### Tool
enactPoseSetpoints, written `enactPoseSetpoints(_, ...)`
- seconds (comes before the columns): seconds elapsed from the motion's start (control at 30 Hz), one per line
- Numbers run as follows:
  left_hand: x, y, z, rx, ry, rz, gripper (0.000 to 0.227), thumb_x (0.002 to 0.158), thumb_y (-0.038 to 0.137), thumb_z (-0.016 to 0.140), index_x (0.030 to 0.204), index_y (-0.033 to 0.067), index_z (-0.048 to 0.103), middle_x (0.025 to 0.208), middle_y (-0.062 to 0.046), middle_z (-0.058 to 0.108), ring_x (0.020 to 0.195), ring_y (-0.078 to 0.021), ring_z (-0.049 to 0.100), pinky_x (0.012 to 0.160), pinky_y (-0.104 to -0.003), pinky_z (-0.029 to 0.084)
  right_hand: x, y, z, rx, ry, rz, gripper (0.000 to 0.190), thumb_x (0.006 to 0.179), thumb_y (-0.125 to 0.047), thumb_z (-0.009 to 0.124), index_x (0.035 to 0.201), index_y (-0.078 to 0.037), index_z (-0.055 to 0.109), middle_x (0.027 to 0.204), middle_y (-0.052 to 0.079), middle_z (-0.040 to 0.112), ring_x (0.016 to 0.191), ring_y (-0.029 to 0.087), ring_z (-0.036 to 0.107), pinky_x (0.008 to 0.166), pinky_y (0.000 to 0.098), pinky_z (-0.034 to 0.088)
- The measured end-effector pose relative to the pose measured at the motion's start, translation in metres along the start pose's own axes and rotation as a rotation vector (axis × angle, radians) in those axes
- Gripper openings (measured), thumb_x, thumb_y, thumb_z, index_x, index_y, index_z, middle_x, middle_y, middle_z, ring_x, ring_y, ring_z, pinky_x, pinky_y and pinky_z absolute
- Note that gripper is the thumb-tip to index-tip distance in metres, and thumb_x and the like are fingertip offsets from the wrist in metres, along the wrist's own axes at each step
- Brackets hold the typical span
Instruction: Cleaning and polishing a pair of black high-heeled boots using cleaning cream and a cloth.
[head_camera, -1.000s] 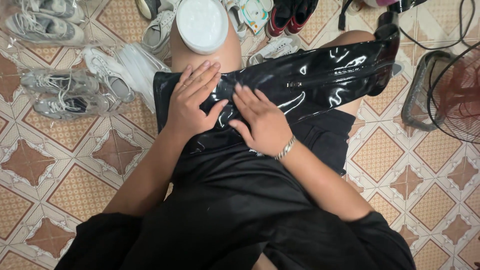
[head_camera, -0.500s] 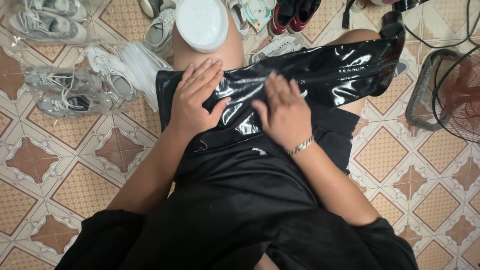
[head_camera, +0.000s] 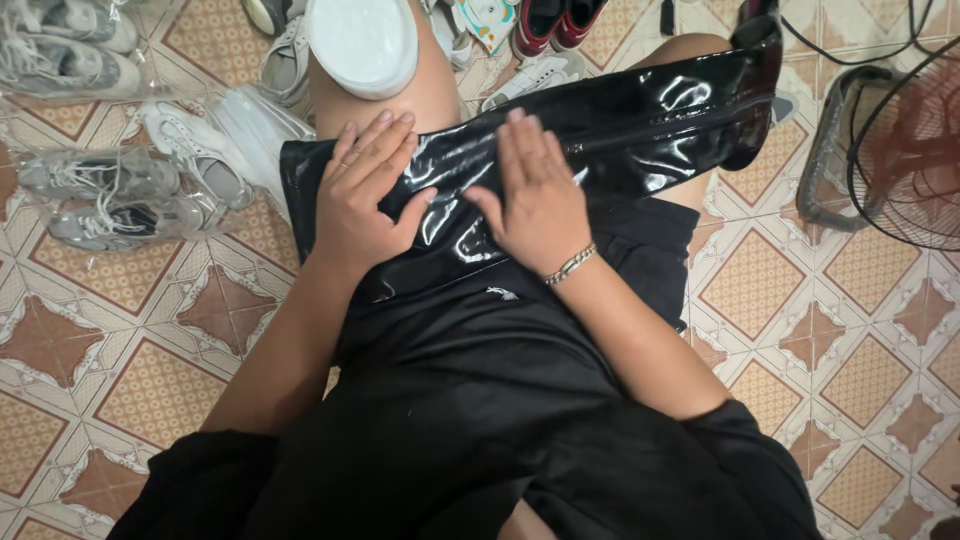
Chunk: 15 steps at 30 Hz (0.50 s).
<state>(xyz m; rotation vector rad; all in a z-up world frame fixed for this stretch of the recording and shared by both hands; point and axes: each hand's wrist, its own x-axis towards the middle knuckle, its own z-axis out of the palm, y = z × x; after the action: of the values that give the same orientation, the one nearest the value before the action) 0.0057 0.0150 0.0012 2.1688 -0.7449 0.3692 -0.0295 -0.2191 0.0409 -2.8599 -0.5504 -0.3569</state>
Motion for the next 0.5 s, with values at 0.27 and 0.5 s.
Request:
enactPoseSetpoints(0.27,-0.001,0.000,0.002,0.009,-0.010,-0.007,0.052,0.088,0.017,0.084,0.132,-0.0036,0.067,0.149,-0.016,0.060,0.145,-0.0328,0.053,0.122,-0.057,0.036,-0.024,0.011,0.001,0.038,-0.117,0.026,0.067,0.102,-0.045,0.066,0.137,0.012,0.058,0.148,0.027,0.053,0.141,0.039,0.051,0.121,0.0469,0.036)
enactPoseSetpoints(0.5,0.000,0.002,0.002,0.016,-0.016,-0.004,0.048,0.088,0.016,0.083,0.130,-0.0027,0.069,0.148,-0.015,0.061,0.144,-0.0320,0.054,0.122,-0.056,0.037,-0.003,0.015,0.007,-0.001,-0.087,-0.039,0.075,0.101,-0.049,0.064,0.138,0.016,0.057,0.150,0.032,0.049,0.141,0.043,0.048,0.119,0.0471,0.036)
